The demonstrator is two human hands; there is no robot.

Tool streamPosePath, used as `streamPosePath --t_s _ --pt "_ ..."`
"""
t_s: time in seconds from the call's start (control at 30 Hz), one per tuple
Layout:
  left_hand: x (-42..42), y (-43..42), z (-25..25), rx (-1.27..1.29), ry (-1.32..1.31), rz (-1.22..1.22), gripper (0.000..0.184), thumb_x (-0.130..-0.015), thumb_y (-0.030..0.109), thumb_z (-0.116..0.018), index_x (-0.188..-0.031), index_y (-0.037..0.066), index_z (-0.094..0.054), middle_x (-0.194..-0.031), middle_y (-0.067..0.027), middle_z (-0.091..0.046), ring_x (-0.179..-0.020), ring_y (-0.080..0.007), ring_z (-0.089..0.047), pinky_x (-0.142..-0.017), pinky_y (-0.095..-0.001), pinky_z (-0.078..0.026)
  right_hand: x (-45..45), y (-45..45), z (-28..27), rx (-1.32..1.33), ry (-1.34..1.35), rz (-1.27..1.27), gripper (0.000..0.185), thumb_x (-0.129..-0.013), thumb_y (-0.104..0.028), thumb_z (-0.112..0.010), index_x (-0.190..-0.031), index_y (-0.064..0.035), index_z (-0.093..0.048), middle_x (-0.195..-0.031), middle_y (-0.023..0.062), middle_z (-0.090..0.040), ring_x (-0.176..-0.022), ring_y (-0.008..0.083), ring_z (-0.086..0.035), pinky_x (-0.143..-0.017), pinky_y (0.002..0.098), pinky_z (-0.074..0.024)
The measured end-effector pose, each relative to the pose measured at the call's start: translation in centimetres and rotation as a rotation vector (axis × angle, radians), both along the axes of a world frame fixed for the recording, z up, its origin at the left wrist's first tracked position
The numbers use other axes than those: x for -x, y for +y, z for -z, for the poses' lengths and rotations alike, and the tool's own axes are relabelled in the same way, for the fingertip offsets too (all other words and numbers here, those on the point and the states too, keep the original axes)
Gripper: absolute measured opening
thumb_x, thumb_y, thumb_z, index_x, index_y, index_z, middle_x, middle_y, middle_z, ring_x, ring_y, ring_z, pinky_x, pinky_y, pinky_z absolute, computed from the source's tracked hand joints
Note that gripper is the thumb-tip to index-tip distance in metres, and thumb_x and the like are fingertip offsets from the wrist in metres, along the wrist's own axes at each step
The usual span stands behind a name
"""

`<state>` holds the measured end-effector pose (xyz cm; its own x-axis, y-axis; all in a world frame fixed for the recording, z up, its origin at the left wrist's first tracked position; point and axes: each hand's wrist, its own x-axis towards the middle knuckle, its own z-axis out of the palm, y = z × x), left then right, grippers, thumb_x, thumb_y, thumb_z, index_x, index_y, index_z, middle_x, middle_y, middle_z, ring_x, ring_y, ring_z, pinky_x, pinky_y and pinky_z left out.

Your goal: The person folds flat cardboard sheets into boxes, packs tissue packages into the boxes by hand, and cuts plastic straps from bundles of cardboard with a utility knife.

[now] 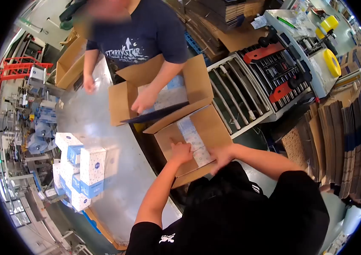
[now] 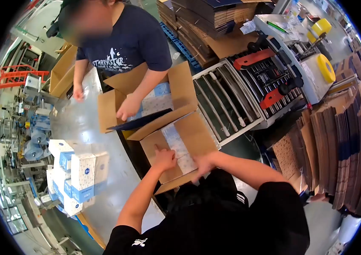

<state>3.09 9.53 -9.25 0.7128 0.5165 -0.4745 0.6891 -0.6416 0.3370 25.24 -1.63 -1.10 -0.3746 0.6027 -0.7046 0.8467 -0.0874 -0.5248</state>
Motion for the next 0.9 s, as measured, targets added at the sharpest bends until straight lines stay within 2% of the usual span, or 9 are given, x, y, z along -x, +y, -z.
streamPosePath --t_s 0.07,0.17,0.27,0.33,0.47,0.6,0.73,0.83,0.9 --pt "-0.5 1.2 -1.5 0.086 0.006 0.027 0.02 -0.085 0.026 -0.063 -0.091 0.009 -0.07 -0.09 -0.0107 -0.071 -0.107 -0.0323 -0.063 -0.106 -0.0745 -0.024 0.0 -1.0 -0.8 -0.011 0.04 -0.458 0.104 -0.078 -0.074 -0.067 -0.153 -0.0062 -0.043 -0.162 0.0235 -0.03 -0.152 0.0431 -0.023 -0.122 0.0551 -0.0237" --pt "-0.8 3.9 -3.2 -0.278 -0.662 -0.055 0.037 -0.081 0.021 -0.068 -0.115 0.007 -0.066 -0.114 -0.0183 -0.065 -0.117 -0.0376 -0.058 -0.111 -0.063 -0.029 -2.3 1.4 3.0 -0.647 -0.166 0.255 0.112 -0.062 -0.063 -0.085 -0.148 -0.0038 -0.046 -0.152 0.0232 -0.044 -0.14 0.0403 -0.043 -0.116 0.0581 -0.0319" --pt "-0.8 6.5 -9.8 -0.729 -0.538 -0.35 0.054 -0.081 0.023 -0.072 -0.131 0.007 -0.058 -0.128 -0.0165 -0.057 -0.123 -0.0362 -0.051 -0.111 -0.0504 -0.031 -3.1 2.6 4.9 -0.642 -0.423 0.568 0.126 -0.062 -0.061 -0.087 -0.156 -0.001 -0.029 -0.155 0.0251 -0.041 -0.14 0.0409 -0.045 -0.114 0.0581 -0.0352" --pt "2.4 5.1 -6.9 -0.618 -0.464 -0.218 0.056 -0.083 0.024 -0.072 -0.134 0.006 -0.057 -0.129 -0.0174 -0.058 -0.124 -0.0355 -0.051 -0.109 -0.05 -0.035 -3.3 2.2 5.1 -0.092 -0.27 0.989 0.136 -0.059 -0.057 -0.092 -0.16 -0.0014 -0.018 -0.161 0.0258 -0.03 -0.146 0.0373 -0.039 -0.11 0.0588 -0.0391" --pt "8.4 -1.9 -0.6 -0.282 -0.34 -0.036 0.062 -0.088 0.022 -0.069 -0.143 0.004 -0.049 -0.149 -0.0239 -0.047 -0.143 -0.0388 -0.04 -0.117 -0.0505 -0.032 -2.7 0.0 10.0 -0.544 0.102 1.128 0.133 -0.068 -0.055 -0.088 -0.159 0.0041 -0.012 -0.153 0.0296 -0.042 -0.139 0.0409 -0.047 -0.113 0.0464 -0.0403" --pt "6.8 -1.4 5.6 -0.329 -0.537 -0.666 0.062 -0.1 0.012 -0.05 -0.155 -0.005 -0.029 -0.162 -0.0284 -0.026 -0.15 -0.0437 -0.027 -0.124 -0.0489 -0.02 -2.4 4.3 10.2 -0.484 -0.062 1.369 0.045 -0.102 -0.039 -0.048 -0.126 -0.0034 -0.062 -0.118 0.0276 -0.068 -0.111 0.0449 -0.064 -0.096 0.0518 -0.0497" --pt "2.0 -2.1 8.3 0.106 -0.794 -1.192 0.065 -0.108 0.026 -0.041 -0.158 -0.008 -0.016 -0.164 -0.0284 -0.022 -0.147 -0.0394 -0.033 -0.122 -0.0444 -0.025 -6.5 9.3 10.0 -0.741 -0.286 1.324 0.025 -0.097 -0.029 -0.057 -0.106 -0.0109 -0.073 -0.093 0.0198 -0.073 -0.085 0.0411 -0.07 -0.076 0.0533 -0.0552" --pt "-8.4 -3.5 7.0 0.32 -0.806 -1.431 0.069 -0.109 0.031 -0.039 -0.159 -0.008 -0.012 -0.162 -0.0303 -0.024 -0.142 -0.0401 -0.04 -0.117 -0.0467 -0.035 -14.5 12.1 8.2 -0.837 -0.297 1.097 0.029 -0.091 -0.03 -0.063 -0.108 -0.0078 -0.072 -0.111 0.0182 -0.073 -0.109 0.0363 -0.066 -0.089 0.0509 -0.0525" --pt "-16.5 -3.9 6.2 0.334 -0.666 -1.623 0.07 -0.11 0.035 -0.038 -0.155 -0.012 -0.015 -0.157 -0.0387 -0.024 -0.136 -0.0408 -0.047 -0.113 -0.0465 -0.043 -17.1 13.4 10.7 -0.858 -0.502 1.078 0.066 -0.094 -0.039 -0.062 -0.151 -0.0117 -0.044 -0.159 0.0198 -0.038 -0.147 0.038 -0.032 -0.12 0.0533 -0.0239"
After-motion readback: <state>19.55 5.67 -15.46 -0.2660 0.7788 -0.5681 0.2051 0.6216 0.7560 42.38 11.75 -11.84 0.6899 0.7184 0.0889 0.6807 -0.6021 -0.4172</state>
